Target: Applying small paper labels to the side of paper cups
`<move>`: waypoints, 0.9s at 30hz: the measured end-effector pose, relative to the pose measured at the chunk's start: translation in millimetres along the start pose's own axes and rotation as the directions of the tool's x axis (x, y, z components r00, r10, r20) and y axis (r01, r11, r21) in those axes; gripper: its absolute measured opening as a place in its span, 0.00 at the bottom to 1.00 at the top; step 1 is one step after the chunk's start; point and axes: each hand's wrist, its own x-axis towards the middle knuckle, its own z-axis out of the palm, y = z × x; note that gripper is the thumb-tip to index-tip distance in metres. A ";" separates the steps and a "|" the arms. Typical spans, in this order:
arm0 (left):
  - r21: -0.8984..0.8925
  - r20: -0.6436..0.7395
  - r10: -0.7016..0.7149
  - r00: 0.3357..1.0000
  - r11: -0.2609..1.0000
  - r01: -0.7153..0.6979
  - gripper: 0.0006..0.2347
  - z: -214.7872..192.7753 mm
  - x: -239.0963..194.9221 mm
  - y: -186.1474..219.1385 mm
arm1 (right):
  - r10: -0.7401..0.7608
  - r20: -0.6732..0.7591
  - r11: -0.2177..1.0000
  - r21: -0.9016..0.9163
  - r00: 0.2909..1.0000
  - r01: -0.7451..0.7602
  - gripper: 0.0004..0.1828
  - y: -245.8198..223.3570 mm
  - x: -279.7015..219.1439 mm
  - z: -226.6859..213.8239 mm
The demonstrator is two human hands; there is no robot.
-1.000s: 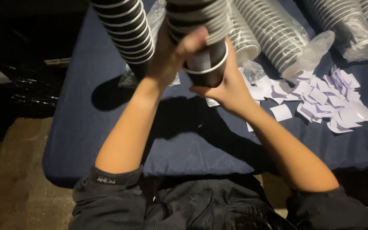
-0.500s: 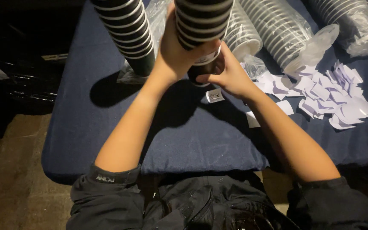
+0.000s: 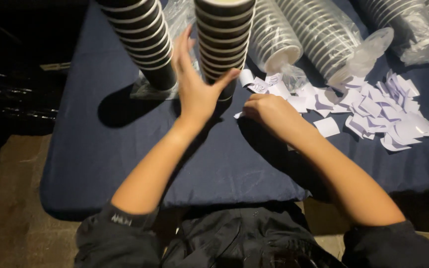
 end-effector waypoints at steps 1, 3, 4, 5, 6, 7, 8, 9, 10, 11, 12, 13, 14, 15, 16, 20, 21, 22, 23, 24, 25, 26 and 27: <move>0.056 -0.155 0.100 0.983 0.994 -0.092 0.34 -2.1 -4.8 14.7 | -0.078 -0.107 0.991 0.102 0.991 0.089 0.04 -2.7 -1.3 -3.2; 0.120 -0.150 0.240 0.959 0.967 -0.223 0.21 -10.6 -16.2 36.7 | -0.047 -0.232 0.975 0.202 0.972 0.096 0.08 -18.0 -7.1 -15.8; 0.188 -0.139 0.368 0.919 0.921 -0.340 0.09 -14.8 -21.8 47.0 | -0.007 -0.343 0.945 0.304 0.939 0.119 0.12 -25.2 -9.4 -21.8; 0.184 -0.140 0.376 0.916 0.919 -0.349 0.09 -11.6 -25.3 44.7 | -0.009 -0.351 0.947 0.298 0.937 0.121 0.12 -20.3 -8.2 -20.3; 0.143 -0.057 0.372 0.927 0.922 -0.361 0.09 -10.6 -32.8 42.4 | -0.008 -0.404 0.946 0.295 0.915 0.138 0.12 -17.1 -8.6 -15.2; 0.101 0.027 0.369 0.929 0.924 -0.370 0.10 -9.9 -40.4 39.7 | -0.006 -0.457 0.944 0.291 0.890 0.155 0.12 -13.9 -8.7 -9.7; 0.097 0.024 0.369 0.929 0.924 -0.370 0.10 -9.3 -40.1 38.7 | -0.005 -0.456 0.946 0.287 0.890 0.153 0.12 -18.4 -10.0 -10.8; 0.098 0.028 0.358 0.933 0.928 -0.359 0.08 -9.2 -39.7 37.6 | -0.010 -0.499 0.948 0.270 0.867 0.167 0.11 -23.4 -11.1 -11.8; 0.107 0.032 0.344 0.938 0.932 -0.345 0.07 -11.9 -41.1 37.0 | -0.019 -0.537 0.949 0.257 0.844 0.185 0.10 -29.9 -11.4 -11.0; 0.111 0.029 0.341 0.940 0.933 -0.342 0.07 -12.2 -40.9 39.5 | -0.022 -0.533 0.948 0.259 0.846 0.187 0.10 -33.3 -10.7 -10.9; 0.101 0.013 0.351 0.936 0.931 -0.350 0.07 -12.4 -39.5 41.9 | 0.011 -0.565 0.943 0.280 0.825 0.179 0.11 -36.4 -9.5 -11.1; 0.091 -0.003 0.361 0.933 0.929 -0.359 0.07 -12.5 -38.4 44.4 | 0.044 -0.595 0.938 0.302 0.803 0.172 0.12 -39.6 -8.7 -11.3; 0.092 -0.002 0.358 0.934 0.930 -0.356 0.07 -13.3 -38.9 45.7 | 0.046 -0.593 0.937 0.305 0.804 0.171 0.12 -42.4 -9.0 -8.4; 0.164 -0.019 0.380 0.925 0.914 -0.372 0.07 -14.0 -39.5 47.0 | 0.204 -0.608 0.866 0.478 0.768 0.148 0.09 -45.2 -9.5 -5.5; 0.234 -0.035 0.404 0.914 0.892 -0.386 0.07 -14.0 -39.0 48.3 | 0.359 -0.590 0.762 0.633 0.723 0.138 0.10 -47.4 -9.5 -3.8; 0.336 -0.012 0.476 0.879 0.830 -0.445 0.07 -17.6 -38.1 49.3 | 0.401 -0.418 0.645 0.761 0.816 0.073 0.05 -68.2 -8.8 -3.4; 0.318 -0.017 0.478 0.878 0.835 -0.449 0.07 -17.3 -38.1 50.3 | 0.476 -0.374 0.490 0.864 0.796 0.113 0.05 -68.5 -7.9 -1.0; 0.296 -0.021 0.479 0.877 0.841 -0.453 0.06 -16.1 -38.1 51.5 | 0.545 -0.316 0.320 0.935 0.777 0.156 0.05 -68.7 -8.1 1.1; 0.297 -0.023 0.479 0.877 0.841 -0.452 0.06 -17.0 -36.3 53.7 | 0.543 -0.316 0.321 0.934 0.778 0.155 0.05 -65.1 -9.7 0.8; 0.262 -0.030 0.481 0.876 0.850 -0.458 0.07 -17.9 -35.1 55.9 | 0.556 -0.301 0.295 0.943 0.775 0.155 0.06 -61.8 -11.9 1.1; 0.227 -0.038 0.483 0.875 0.857 -0.463 0.07 -18.8 -33.9 58.0 | 0.567 -0.286 0.269 0.951 0.772 0.155 0.07 -58.3 -14.2 1.6; 0.230 -0.036 0.480 0.876 0.857 -0.460 0.07 -18.8 -34.4 58.9 | 0.567 -0.282 0.265 0.952 0.774 0.153 0.07 -60.8 -14.7 0.5; 0.209 -0.037 0.475 0.879 0.864 -0.458 0.07 -18.8 -35.0 59.8 | 0.570 -0.283 0.273 0.951 0.771 0.147 0.07 -63.4 -15.2 -0.5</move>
